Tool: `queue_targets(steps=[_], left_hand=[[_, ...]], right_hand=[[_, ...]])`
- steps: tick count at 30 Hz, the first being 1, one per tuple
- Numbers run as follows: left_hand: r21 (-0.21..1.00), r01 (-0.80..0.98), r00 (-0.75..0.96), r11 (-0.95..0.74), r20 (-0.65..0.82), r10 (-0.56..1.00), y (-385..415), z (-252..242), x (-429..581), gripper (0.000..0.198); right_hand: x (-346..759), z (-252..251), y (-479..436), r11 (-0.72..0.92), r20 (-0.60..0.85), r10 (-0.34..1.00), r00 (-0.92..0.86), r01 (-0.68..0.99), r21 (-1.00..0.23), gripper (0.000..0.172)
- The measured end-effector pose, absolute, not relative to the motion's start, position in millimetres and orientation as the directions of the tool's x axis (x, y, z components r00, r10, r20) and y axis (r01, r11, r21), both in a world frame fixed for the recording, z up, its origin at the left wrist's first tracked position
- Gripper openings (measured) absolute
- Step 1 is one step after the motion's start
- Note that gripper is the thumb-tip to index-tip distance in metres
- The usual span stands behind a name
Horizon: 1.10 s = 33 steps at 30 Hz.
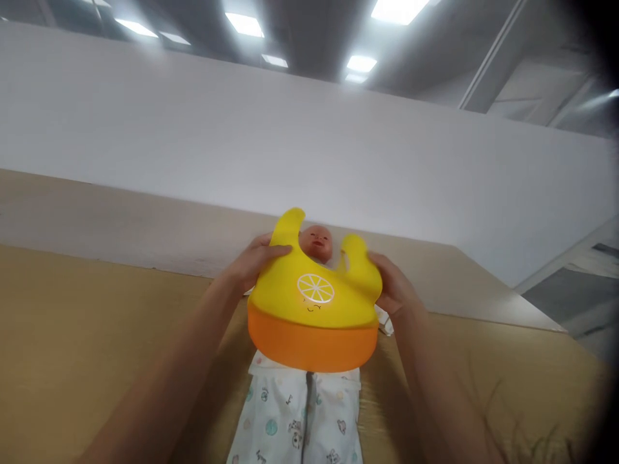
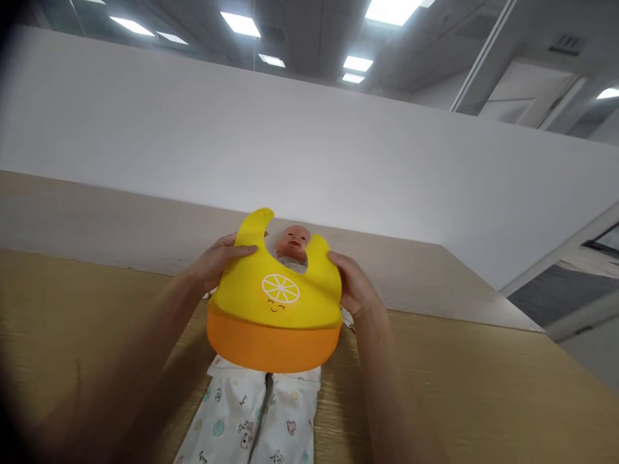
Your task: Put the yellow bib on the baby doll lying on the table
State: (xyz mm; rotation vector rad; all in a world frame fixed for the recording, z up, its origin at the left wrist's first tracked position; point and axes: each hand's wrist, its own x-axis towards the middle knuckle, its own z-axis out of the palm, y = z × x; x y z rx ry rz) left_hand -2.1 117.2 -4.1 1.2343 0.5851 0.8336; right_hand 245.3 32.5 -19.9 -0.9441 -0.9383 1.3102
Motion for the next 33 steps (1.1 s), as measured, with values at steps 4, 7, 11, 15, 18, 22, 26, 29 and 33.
queue_targets(steps=[4,7,11,15,18,22,26,29,33], left_hand=[[0.979,-0.202,0.574,0.038,0.087,0.814,116.4,-6.2,3.8,0.032],[0.982,-0.183,0.559,0.037,0.073,0.826,115.4,-7.7,7.6,0.031],[0.983,-0.184,0.591,0.012,0.101,0.801,115.8,-11.0,11.5,0.028],[0.981,-0.196,0.596,-0.005,0.124,0.794,118.5,-15.3,12.2,0.027],[0.981,-0.192,0.569,-0.014,0.123,0.813,120.9,-16.8,11.2,0.027],[0.985,-0.174,0.537,-0.020,0.112,0.836,127.7,-19.4,10.0,0.032],[0.990,-0.142,0.495,-0.024,0.092,0.864,139.0,-28.0,12.2,0.032],[0.989,-0.142,0.483,-0.034,0.100,0.870,145.6,-35.8,16.5,0.029],[0.987,-0.158,0.449,-0.027,0.096,0.888,147.1,-41.7,21.9,0.027]], right_hand=[[241.5,-16.0,32.8,-0.084,-0.064,0.995,-0.073,-0.322,-0.943,0.025],[242.2,-15.6,31.3,-0.096,-0.075,0.992,-0.103,-0.210,-0.973,0.021],[243.6,-12.8,32.0,-0.156,-0.167,0.949,-0.266,0.063,-0.986,0.033],[242.5,-8.8,33.1,-0.148,-0.197,0.952,-0.235,0.210,-0.966,0.021],[241.5,-7.2,34.3,-0.093,-0.105,0.988,-0.117,0.110,-0.990,0.014],[240.0,-11.5,41.4,0.152,0.114,0.960,0.255,-0.133,-0.979,0.026],[240.8,-26.0,52.7,0.243,0.177,0.935,0.306,-0.193,-0.950,0.033],[244.6,-38.0,60.2,0.266,0.200,0.939,0.279,-0.227,-0.937,0.035],[250.5,-48.3,65.3,0.206,0.147,0.959,0.242,-0.242,-0.948,0.028]])
